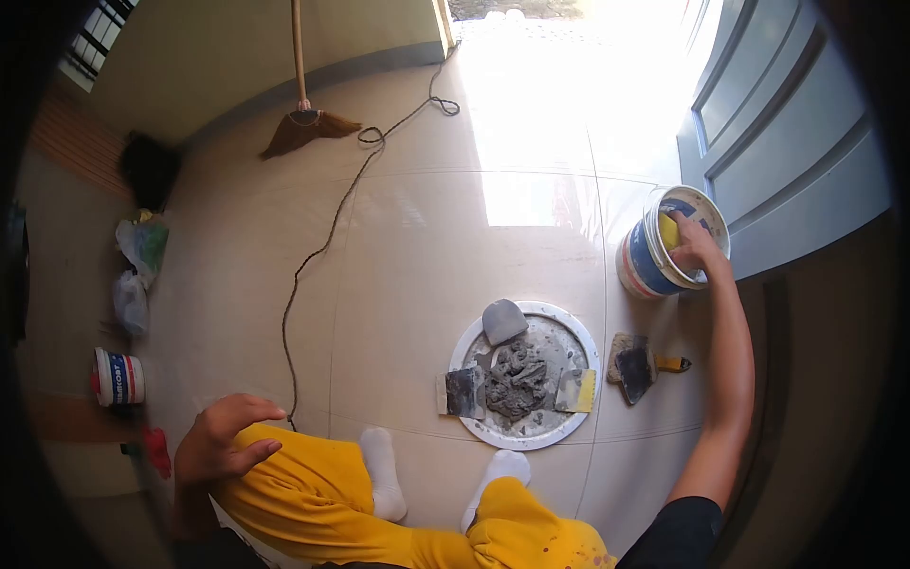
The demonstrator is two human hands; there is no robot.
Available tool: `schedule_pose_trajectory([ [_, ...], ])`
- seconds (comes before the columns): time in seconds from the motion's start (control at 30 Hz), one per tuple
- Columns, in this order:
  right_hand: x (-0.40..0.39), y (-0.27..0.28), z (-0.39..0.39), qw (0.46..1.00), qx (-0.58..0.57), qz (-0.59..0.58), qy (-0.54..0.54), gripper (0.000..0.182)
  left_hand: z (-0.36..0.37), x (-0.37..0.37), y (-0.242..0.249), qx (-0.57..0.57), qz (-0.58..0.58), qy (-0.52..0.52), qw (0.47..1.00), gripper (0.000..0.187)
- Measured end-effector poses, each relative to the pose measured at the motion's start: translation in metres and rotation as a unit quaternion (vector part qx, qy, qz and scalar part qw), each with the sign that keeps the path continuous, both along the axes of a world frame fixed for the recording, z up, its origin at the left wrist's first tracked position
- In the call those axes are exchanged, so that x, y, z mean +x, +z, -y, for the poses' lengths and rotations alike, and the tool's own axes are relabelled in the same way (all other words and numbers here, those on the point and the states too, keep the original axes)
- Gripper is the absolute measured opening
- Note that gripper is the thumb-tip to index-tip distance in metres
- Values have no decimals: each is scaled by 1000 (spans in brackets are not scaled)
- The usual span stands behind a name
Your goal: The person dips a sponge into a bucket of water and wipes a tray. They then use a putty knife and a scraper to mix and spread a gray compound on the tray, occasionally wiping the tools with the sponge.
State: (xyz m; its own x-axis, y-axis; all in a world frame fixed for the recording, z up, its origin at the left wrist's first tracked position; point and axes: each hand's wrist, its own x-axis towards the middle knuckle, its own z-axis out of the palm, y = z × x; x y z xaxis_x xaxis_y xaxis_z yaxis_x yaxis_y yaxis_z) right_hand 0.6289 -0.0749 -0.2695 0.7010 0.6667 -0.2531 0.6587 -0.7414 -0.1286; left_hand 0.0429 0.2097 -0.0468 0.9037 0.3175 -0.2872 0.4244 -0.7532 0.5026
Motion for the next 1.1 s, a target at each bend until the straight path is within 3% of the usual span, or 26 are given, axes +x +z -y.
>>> schedule_pose_trajectory([
  [0.1, -8, 22, -11, 1000, 22, -13, -7, 72, -6, -13, -8, 43, -23, 15, 999, 30],
  [0.17, -13, 35, -23, 990, -54, -52, -120, 62, -5, -22, -9, 58, -53, 24, 997, 30],
  [0.2, -20, 37, -19, 994, 38, -26, -98, 54, -7, -23, -8, 38, -47, 26, 998, 30],
  [0.3, 2, 12, -4, 990, 93, -58, -89, 52, -8, -24, -6, -11, -37, 38, 999, 29],
  [0.43, -7, 8, -4, 986, 98, -64, -118, 46, -9, -23, -2, -14, -36, 43, 998, 27],
  [0.6, 4, -11, 5, 989, 143, -23, -33, 48, -6, -25, -2, -16, -17, 33, 999, 26],
  [0.7, 5, -6, 4, 994, 97, -32, -45, 45, -5, -27, -1, -9, -16, 38, 999, 26],
  [0.77, -16, 21, -12, 977, 110, -103, -148, 41, -3, -28, -3, -7, -21, 54, 998, 26],
  [0.8, -29, 35, -18, 972, 130, -122, -150, 41, -3, -29, -4, 0, -13, 48, 999, 26],
  [1.0, 3, -2, -1, 988, 147, -15, -43, 35, -3, -34, -9, 22, -3, 37, 999, 27],
  [1.1, -19, 13, -15, 988, 155, -2, 0, 40, -2, -33, -8, 24, -6, 33, 999, 27],
])
